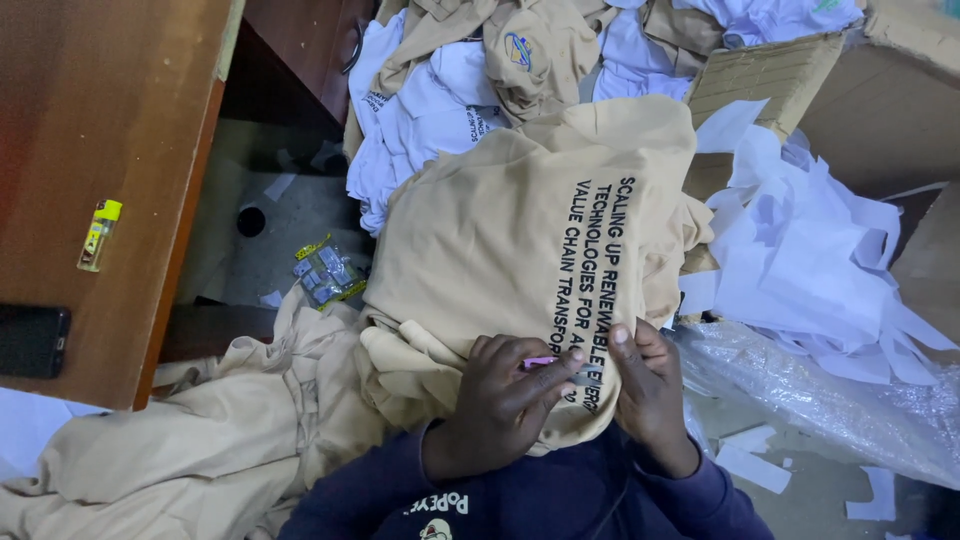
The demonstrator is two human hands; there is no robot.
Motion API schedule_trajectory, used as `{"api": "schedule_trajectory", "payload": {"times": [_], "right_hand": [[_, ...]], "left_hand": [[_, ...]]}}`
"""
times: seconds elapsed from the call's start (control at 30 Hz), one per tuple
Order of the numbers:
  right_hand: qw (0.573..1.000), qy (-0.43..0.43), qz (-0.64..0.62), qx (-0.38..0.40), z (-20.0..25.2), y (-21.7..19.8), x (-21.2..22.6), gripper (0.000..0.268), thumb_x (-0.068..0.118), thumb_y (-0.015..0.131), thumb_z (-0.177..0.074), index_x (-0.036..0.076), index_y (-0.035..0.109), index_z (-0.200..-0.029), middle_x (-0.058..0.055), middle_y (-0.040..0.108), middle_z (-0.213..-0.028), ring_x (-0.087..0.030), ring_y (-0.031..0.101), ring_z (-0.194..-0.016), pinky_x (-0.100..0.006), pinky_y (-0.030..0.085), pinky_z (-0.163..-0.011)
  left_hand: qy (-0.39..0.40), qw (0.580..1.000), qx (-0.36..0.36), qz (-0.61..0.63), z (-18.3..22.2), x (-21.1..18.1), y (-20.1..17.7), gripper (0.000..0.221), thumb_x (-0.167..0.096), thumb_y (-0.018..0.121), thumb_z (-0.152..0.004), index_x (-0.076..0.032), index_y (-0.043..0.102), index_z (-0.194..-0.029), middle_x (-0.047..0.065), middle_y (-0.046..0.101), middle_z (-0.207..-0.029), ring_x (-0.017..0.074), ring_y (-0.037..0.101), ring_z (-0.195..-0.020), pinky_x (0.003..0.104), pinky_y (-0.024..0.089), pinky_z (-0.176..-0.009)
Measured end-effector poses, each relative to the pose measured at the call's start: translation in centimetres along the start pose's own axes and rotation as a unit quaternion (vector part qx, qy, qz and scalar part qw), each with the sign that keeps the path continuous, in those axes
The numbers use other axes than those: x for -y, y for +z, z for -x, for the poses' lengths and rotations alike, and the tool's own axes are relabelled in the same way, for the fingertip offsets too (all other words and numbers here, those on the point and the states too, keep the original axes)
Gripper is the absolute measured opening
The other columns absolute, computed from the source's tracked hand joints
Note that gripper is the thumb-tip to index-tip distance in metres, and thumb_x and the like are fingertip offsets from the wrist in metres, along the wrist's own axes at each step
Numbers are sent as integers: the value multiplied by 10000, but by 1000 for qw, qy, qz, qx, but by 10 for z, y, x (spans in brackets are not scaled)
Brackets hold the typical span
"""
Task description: Inspecting printed text on beige garments and marking specific areas with a blue marker.
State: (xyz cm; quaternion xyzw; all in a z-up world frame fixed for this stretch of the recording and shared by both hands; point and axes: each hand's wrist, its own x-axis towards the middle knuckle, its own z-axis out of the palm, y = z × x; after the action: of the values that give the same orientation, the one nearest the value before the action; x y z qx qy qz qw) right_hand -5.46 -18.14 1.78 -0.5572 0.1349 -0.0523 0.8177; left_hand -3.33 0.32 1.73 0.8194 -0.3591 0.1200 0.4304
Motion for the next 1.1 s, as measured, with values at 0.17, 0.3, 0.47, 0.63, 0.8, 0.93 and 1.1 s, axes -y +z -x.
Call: {"api": "schedule_trajectory", "payload": {"times": [0.17, 0.3, 0.47, 0.63, 0.8, 0.93, 1.1], "right_hand": [[998, 1, -67, 21, -1, 4, -1, 314, 230, 589, -1083, -32, 738, -1171, -204, 797, -1161, -289, 782, -1036, -417, 641, -912], [1000, 9, -27, 12, -1, 1, -4, 298, 243, 615, -1083, 86, 668, -835, -8, 693, -746, -92, 627, -669, -287, 499, -617], [999, 22, -47, 6, 0, 3, -1, 280, 208, 611, -1063, -26, 751, -1125, -170, 808, -1085, -252, 775, -980, -390, 631, -871], [999, 4, -35, 12, 4, 1, -2, 207, 196, 627, -1070, 30, 737, -1015, -83, 772, -955, -169, 718, -850, -327, 582, -771], [1000, 6, 0, 1, 5, 5, 2, 267, 199, 606, -1064, -18, 758, -1101, -163, 816, -1076, -245, 777, -963, -373, 631, -853], [998, 28, -34, 50, 6, -5, 7, 384, 285, 576, -1062, -41, 694, -1226, -210, 773, -1217, -308, 764, -1065, -423, 629, -915], [961, 105, 189, 170, 25, -18, 25, 637, 472, 587, -948, 58, 639, -1430, -120, 742, -1439, -271, 711, -1307, -414, 548, -1081]], "left_hand": [[14, 1000, -4, 17, 4, 7, 9, 507, -103, 833, -975, -200, 637, -1433, 78, 674, -1163, 266, 651, -1000, 437, 438, -863], [26, 1000, -15, 3, 6, 14, 11, 497, -44, 814, -980, -231, 654, -1412, 64, 694, -1126, 253, 655, -962, 438, 425, -834], [30, 999, -23, 13, 5, 10, 5, 479, 3, 780, -970, -212, 673, -1385, 60, 695, -1096, 244, 654, -946, 431, 424, -829], [12, 999, -46, 8, 0, 4, 3, 478, -64, 808, -995, -198, 644, -1424, 40, 650, -1097, 227, 635, -939, 413, 454, -838], [19, 997, -46, -63, -4, -4, 3, 261, -77, 772, -986, -170, 762, -1229, 58, 686, -1005, 242, 673, -891, 433, 414, -747], [-33, 998, -56, 23, -4, 1, 0, 311, -131, 763, -1007, -146, 716, -1314, 84, 681, -1046, 258, 660, -923, 418, 474, -807], [-164, 962, -107, 189, 7, 0, -9, 383, -33, 747, -973, -97, 681, -1345, 140, 689, -1158, 250, 772, -971, 330, 708, -893]]}}
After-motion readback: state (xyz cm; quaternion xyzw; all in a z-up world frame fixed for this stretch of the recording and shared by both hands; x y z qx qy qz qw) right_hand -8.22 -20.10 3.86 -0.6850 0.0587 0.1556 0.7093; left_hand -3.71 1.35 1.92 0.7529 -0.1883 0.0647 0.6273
